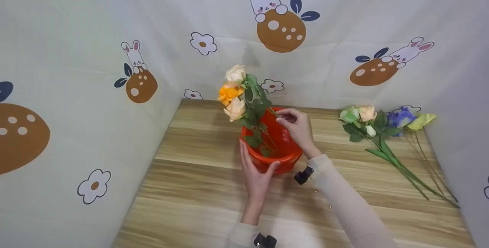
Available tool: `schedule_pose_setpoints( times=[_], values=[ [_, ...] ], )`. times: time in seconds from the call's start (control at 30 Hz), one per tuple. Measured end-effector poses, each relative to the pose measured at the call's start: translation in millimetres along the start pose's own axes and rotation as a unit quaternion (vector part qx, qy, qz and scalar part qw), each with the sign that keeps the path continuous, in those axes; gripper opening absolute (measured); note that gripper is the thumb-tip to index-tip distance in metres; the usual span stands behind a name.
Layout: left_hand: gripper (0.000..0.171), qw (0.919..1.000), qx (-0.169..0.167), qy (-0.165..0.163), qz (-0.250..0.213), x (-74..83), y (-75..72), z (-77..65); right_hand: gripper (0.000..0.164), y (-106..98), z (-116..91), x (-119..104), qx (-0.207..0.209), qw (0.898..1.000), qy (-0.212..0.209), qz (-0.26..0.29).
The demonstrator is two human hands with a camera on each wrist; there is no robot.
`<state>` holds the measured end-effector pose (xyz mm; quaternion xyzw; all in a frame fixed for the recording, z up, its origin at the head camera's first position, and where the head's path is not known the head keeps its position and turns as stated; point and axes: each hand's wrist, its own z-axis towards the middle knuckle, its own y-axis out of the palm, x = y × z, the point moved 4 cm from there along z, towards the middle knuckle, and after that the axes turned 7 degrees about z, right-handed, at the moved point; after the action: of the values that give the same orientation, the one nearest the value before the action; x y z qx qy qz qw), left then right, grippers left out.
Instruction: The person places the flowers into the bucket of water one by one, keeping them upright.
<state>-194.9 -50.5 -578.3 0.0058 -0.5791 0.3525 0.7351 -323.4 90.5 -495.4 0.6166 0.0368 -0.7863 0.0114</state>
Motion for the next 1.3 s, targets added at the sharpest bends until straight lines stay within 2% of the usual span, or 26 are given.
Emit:
schedule_pose_setpoints(
  times=[0.17,0.43,0.67,0.9,1.2,1.3],
  values=[
    [0.117,1.0,-0.002,0.0,0.003,0.0,0.7,0.0,0.016,8.0,0.7,6.6,-0.008,1.0,0.004,-0.014],
    [0.117,1.0,-0.002,0.006,0.001,1.3,-0.5,2.5,0.014,12.5,1.7,15.3,-0.024,0.996,0.024,-0.083],
    [0.117,0.9999,0.006,0.015,-0.001,0.0,-0.7,1.3,0.014,18.8,0.4,20.4,-0.066,0.984,0.046,-0.157],
    [0.117,1.0,0.001,0.002,-0.002,-1.0,0.3,0.0,0.013,21.5,-1.2,26.3,-0.102,0.975,0.094,-0.176],
    [0.118,1.0,-0.004,-0.001,-0.002,-0.9,0.0,-0.7,0.013,23.2,-3.4,29.2,-0.132,0.955,0.134,-0.229],
    [0.118,1.0,-0.003,0.001,-0.005,-0.9,0.2,-0.7,0.013,23.3,-3.3,29.3,-0.135,0.951,0.139,-0.24]
  ],
)
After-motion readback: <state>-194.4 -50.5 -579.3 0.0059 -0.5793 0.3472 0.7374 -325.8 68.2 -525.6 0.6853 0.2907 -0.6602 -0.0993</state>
